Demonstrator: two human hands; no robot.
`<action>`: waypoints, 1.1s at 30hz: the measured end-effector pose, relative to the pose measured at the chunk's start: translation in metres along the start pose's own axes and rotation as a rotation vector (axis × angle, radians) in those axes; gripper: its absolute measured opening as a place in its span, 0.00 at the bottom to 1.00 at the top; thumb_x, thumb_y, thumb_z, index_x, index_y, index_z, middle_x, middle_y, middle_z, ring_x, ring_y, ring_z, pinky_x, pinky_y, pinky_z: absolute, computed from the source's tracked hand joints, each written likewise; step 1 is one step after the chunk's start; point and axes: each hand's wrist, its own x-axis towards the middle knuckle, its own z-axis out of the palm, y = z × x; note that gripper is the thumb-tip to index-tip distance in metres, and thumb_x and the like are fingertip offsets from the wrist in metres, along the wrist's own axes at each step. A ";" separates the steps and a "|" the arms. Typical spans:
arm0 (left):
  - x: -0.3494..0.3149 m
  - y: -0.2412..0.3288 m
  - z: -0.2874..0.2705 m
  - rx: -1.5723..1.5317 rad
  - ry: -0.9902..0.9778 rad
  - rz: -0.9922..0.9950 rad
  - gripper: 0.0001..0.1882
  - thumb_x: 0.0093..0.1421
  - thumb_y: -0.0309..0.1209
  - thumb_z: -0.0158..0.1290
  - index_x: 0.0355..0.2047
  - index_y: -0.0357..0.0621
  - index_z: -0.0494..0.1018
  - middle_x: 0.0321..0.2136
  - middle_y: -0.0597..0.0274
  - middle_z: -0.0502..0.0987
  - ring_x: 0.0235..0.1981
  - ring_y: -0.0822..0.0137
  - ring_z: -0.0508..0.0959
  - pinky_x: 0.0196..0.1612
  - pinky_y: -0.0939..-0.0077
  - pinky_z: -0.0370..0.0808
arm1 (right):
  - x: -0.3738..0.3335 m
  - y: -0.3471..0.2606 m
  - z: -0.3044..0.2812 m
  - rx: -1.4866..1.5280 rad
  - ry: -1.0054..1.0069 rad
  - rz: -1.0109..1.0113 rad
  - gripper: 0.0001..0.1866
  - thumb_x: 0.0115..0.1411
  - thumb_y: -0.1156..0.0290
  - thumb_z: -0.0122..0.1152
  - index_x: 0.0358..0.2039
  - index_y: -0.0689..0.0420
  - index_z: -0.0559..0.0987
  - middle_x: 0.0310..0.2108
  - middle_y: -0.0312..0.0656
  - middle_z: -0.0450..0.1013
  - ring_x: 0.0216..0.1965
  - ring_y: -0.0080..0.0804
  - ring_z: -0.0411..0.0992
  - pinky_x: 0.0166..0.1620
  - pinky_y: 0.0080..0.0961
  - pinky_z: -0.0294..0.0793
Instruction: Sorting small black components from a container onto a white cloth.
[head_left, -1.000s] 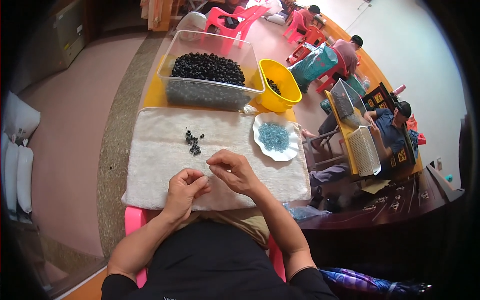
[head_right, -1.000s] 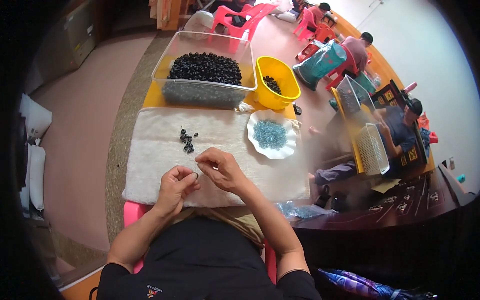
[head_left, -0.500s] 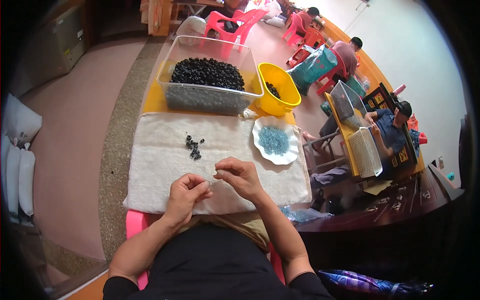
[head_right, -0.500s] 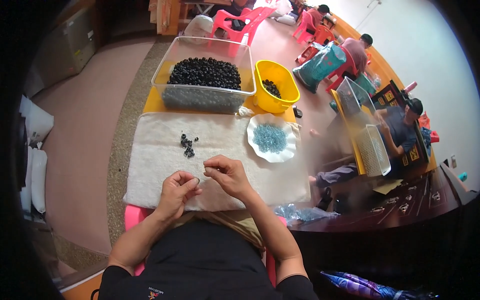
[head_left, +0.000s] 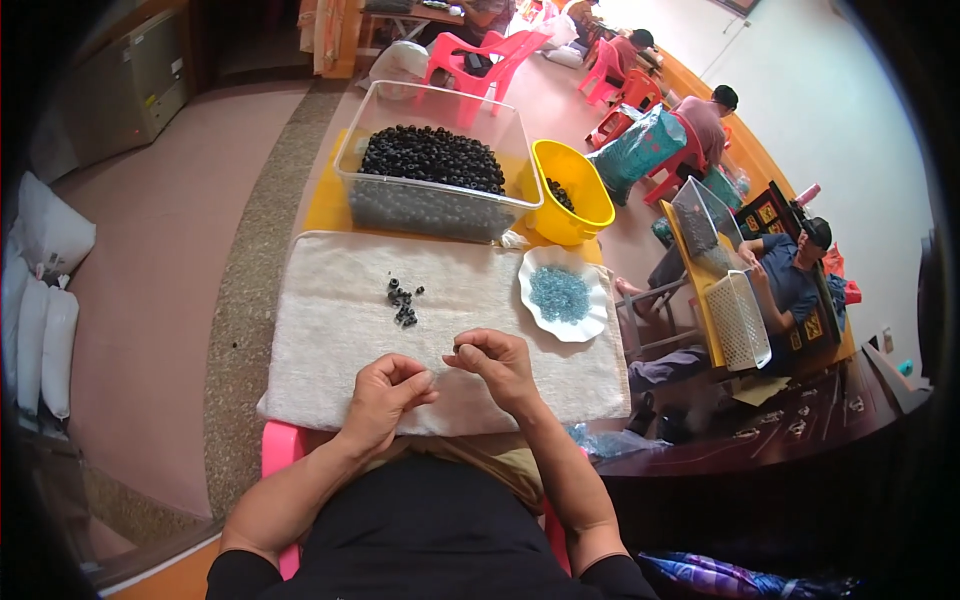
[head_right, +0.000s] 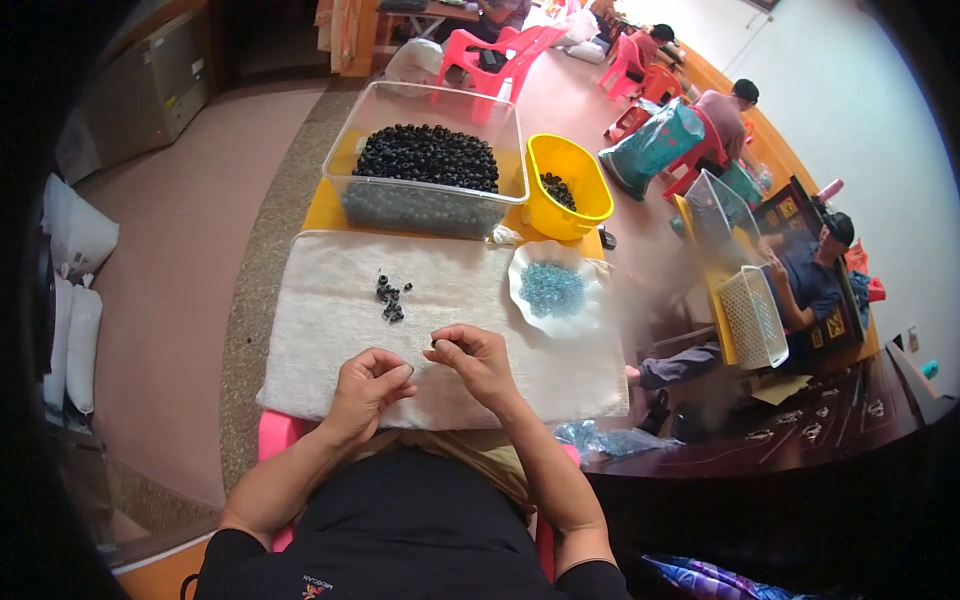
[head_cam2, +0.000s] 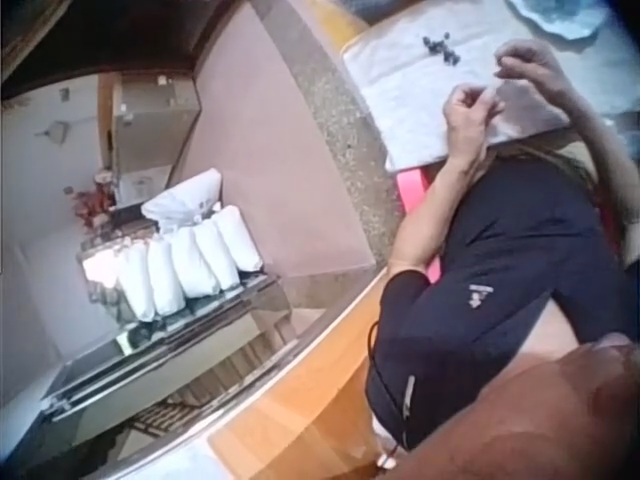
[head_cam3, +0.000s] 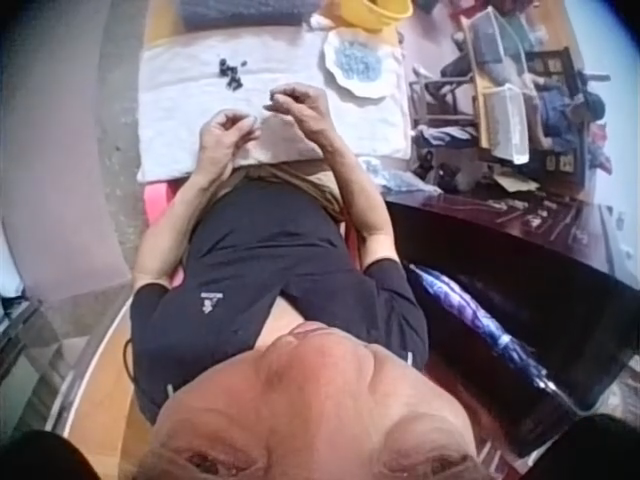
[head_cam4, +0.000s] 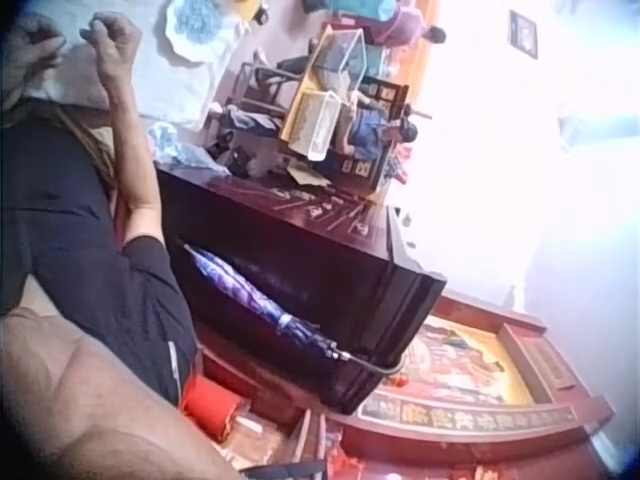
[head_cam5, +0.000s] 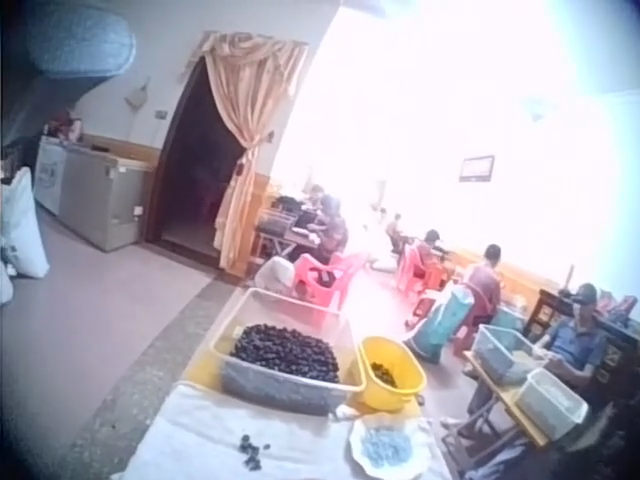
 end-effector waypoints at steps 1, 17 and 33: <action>-0.001 0.000 0.000 0.000 -0.004 -0.005 0.05 0.61 0.24 0.57 0.36 0.39 0.73 0.29 0.63 0.78 0.30 0.74 0.79 0.38 0.77 0.82 | -0.001 0.000 0.002 0.001 -0.001 0.001 0.07 0.64 0.78 0.58 0.41 0.66 0.78 0.36 0.39 0.76 0.38 0.25 0.76 0.47 0.23 0.79; 0.003 0.004 0.003 0.077 -0.083 -0.036 0.08 0.62 0.24 0.56 0.41 0.34 0.74 0.35 0.58 0.79 0.34 0.71 0.80 0.40 0.78 0.80 | -0.001 -0.005 0.003 -0.138 -0.156 0.142 0.07 0.62 0.77 0.60 0.40 0.64 0.76 0.34 0.39 0.76 0.36 0.25 0.76 0.41 0.22 0.77; 0.001 -0.002 -0.004 0.146 -0.178 0.011 0.06 0.61 0.23 0.57 0.37 0.36 0.74 0.32 0.62 0.78 0.32 0.75 0.79 0.38 0.81 0.79 | -0.005 -0.022 0.007 -0.177 -0.246 0.247 0.06 0.61 0.77 0.61 0.38 0.63 0.75 0.34 0.36 0.75 0.36 0.21 0.74 0.42 0.19 0.76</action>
